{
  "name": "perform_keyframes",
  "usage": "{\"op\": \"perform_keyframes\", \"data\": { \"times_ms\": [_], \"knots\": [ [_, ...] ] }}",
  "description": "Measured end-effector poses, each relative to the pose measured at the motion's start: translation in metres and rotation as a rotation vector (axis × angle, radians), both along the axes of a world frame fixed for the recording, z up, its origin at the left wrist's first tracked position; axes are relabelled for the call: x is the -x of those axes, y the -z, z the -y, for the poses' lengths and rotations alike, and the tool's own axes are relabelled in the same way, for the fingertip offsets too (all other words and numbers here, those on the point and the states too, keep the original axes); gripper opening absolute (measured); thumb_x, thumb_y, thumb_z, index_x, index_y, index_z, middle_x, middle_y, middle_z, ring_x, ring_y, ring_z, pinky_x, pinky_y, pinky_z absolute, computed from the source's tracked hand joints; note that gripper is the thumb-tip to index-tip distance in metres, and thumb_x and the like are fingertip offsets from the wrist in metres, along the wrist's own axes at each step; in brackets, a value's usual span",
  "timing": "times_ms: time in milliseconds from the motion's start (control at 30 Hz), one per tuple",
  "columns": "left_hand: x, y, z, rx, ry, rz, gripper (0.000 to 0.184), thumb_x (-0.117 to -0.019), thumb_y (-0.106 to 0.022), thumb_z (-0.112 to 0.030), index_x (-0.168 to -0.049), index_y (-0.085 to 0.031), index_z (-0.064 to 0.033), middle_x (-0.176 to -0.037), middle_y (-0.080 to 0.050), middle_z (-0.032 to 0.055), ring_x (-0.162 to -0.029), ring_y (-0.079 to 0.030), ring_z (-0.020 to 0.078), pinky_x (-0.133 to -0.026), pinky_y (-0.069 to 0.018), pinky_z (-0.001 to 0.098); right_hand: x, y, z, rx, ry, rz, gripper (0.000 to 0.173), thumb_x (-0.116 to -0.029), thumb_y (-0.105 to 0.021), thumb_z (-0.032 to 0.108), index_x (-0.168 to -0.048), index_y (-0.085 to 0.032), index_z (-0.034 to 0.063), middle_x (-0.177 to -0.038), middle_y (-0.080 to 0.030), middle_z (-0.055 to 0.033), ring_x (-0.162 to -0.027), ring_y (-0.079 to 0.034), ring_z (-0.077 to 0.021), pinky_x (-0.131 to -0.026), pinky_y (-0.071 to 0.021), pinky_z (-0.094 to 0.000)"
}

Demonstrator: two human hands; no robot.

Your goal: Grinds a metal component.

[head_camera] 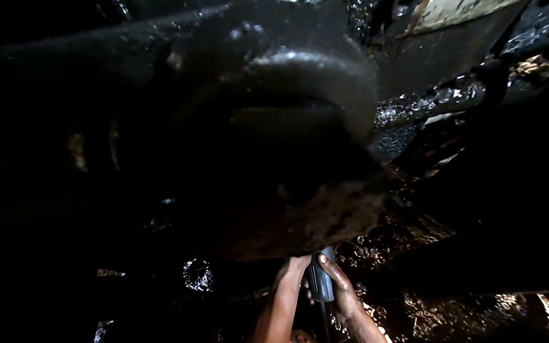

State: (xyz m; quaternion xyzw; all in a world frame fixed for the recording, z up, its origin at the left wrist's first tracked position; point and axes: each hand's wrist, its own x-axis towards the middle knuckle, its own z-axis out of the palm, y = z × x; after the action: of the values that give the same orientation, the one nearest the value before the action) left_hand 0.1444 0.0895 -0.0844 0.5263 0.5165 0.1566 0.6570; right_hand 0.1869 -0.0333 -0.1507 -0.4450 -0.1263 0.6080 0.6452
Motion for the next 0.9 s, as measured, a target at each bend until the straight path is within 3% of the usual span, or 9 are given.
{"op": "perform_keyframes", "data": {
  "times_ms": [167,267,367,467,600,700,800,900],
  "knots": [
    [-0.003,-0.005,0.001,0.004,0.029,-0.044,0.052,-0.0771,-0.085,-0.033,-0.118,-0.068,-0.0045,-0.108,-0.069,0.0137,-0.097,-0.066,0.0248,-0.084,-0.0538,0.0455,-0.002,0.000,0.001,0.009,-0.006,-0.012,0.060,-0.0879,-0.061,0.056,-0.114,-0.057,0.0016,-0.074,-0.068,-0.0134,-0.056,-0.067,-0.0227,-0.048,-0.0583,-0.0361],
    [-0.002,0.002,-0.002,-0.024,0.012,-0.056,0.060,-0.0739,-0.087,-0.037,-0.121,-0.067,-0.0064,-0.112,-0.070,0.0129,-0.104,-0.067,0.0254,-0.089,-0.0548,0.0472,-0.003,0.000,-0.001,-0.004,-0.005,-0.012,0.061,-0.0882,-0.061,0.056,-0.115,-0.058,0.0012,-0.075,-0.067,-0.0137,-0.056,-0.067,-0.0230,-0.049,-0.0583,-0.0362],
    [-0.004,-0.002,-0.003,-0.031,-0.001,-0.035,0.060,-0.0723,-0.088,-0.035,-0.120,-0.066,-0.0059,-0.109,-0.070,0.0132,-0.100,-0.067,0.0259,-0.085,-0.0553,0.0472,-0.003,-0.001,-0.002,-0.013,0.004,-0.027,0.061,-0.0878,-0.062,0.055,-0.115,-0.058,0.0011,-0.075,-0.067,-0.0142,-0.056,-0.067,-0.0231,-0.049,-0.0582,-0.0360],
    [-0.005,-0.006,-0.001,-0.030,0.004,-0.060,0.066,-0.0731,-0.088,-0.032,-0.127,-0.062,-0.0041,-0.117,-0.068,0.0157,-0.108,-0.065,0.0280,-0.091,-0.0532,0.0489,-0.003,-0.001,-0.001,-0.006,0.013,-0.023,0.059,-0.0892,-0.059,0.054,-0.116,-0.056,0.0014,-0.075,-0.067,-0.0141,-0.056,-0.067,-0.0230,-0.048,-0.0582,-0.0362],
    [-0.006,0.012,-0.003,-0.084,-0.010,-0.038,0.072,-0.0676,-0.089,-0.040,-0.127,-0.064,-0.0075,-0.117,-0.069,0.0123,-0.109,-0.066,0.0256,-0.091,-0.0545,0.0484,-0.006,0.000,-0.001,-0.009,0.010,-0.028,0.059,-0.0895,-0.059,0.055,-0.116,-0.057,0.0017,-0.076,-0.068,-0.0135,-0.056,-0.067,-0.0225,-0.049,-0.0584,-0.0359],
    [-0.008,0.005,-0.001,-0.064,0.026,-0.059,0.067,-0.0747,-0.086,-0.041,-0.126,-0.064,-0.0051,-0.119,-0.068,0.0149,-0.111,-0.064,0.0282,-0.093,-0.0515,0.0503,-0.007,-0.002,-0.001,-0.005,0.018,-0.029,0.057,-0.0896,-0.058,0.054,-0.114,-0.058,0.0021,-0.075,-0.068,-0.0132,-0.056,-0.067,-0.0223,-0.048,-0.0581,-0.0356],
    [-0.010,-0.003,0.000,-0.051,0.019,-0.083,0.062,-0.0765,-0.086,-0.037,-0.124,-0.065,-0.0038,-0.120,-0.067,0.0161,-0.112,-0.063,0.0289,-0.093,-0.0509,0.0508,-0.009,-0.002,-0.002,-0.018,0.021,-0.038,0.053,-0.0918,-0.055,0.051,-0.112,-0.058,0.0026,-0.074,-0.068,-0.0125,-0.055,-0.066,-0.0211,-0.048,-0.0578,-0.0345],
    [-0.012,-0.005,0.001,-0.059,0.043,-0.099,0.062,-0.0773,-0.084,-0.042,-0.124,-0.066,-0.0053,-0.119,-0.068,0.0146,-0.111,-0.064,0.0278,-0.093,-0.0517,0.0500,-0.010,-0.003,-0.003,-0.010,0.022,-0.042,0.053,-0.0921,-0.055,0.051,-0.112,-0.057,0.0021,-0.074,-0.067,-0.0127,-0.055,-0.066,-0.0215,-0.048,-0.0581,-0.0350]
  ]
}}
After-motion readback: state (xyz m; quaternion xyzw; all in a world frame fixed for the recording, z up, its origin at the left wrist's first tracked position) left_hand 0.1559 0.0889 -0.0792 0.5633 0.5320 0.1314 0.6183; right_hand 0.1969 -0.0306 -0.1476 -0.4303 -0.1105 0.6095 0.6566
